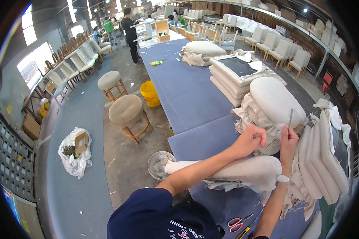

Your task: The person is upholstering a chair seat by hand. They pull and smooth a white fabric cover over a foam cushion, using a staple gun to secure the material to the underside of the seat. The person also uses a screwdriver to adjust the fabric and scissors to trim excess material.

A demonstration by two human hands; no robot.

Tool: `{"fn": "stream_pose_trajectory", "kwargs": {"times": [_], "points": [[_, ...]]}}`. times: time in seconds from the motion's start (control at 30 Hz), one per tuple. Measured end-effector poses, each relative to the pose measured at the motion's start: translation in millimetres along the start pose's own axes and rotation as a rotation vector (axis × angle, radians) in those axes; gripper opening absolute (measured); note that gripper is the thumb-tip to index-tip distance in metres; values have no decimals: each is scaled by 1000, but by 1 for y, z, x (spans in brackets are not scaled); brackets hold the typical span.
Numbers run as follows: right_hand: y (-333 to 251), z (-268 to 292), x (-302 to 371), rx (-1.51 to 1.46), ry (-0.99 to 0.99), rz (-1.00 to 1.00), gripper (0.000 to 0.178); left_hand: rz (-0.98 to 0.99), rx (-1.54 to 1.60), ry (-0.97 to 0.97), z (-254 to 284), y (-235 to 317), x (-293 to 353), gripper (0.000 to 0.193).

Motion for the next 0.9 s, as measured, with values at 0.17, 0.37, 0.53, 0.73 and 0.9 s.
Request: {"fn": "stream_pose_trajectory", "kwargs": {"times": [0.17,0.37,0.53,0.73,0.9], "points": [[-42,-63,-3,-48,-219,-31,22,-323,-311,56,8,74,55,11],[-53,-117,-10,-87,-446,29,22,-615,-933,136,-21,110,125,45],[-80,-133,-5,-316,-359,65,25,-677,-1239,197,-20,110,137,41],[-65,-103,-10,-130,-322,73,24,-821,-1439,168,-40,100,132,37],[-54,-68,-16,-92,-68,130,25,-807,-1468,249,-54,86,123,39]]}}
Point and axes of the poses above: each hand's wrist, its own x-axis away from the middle knuckle, its own z-axis out of the back of the hand, y = z × x, the point moved 7 cm from there along -x, towards the middle knuckle, and after that the axes turned 6 degrees about x, right-handed, at the moved point
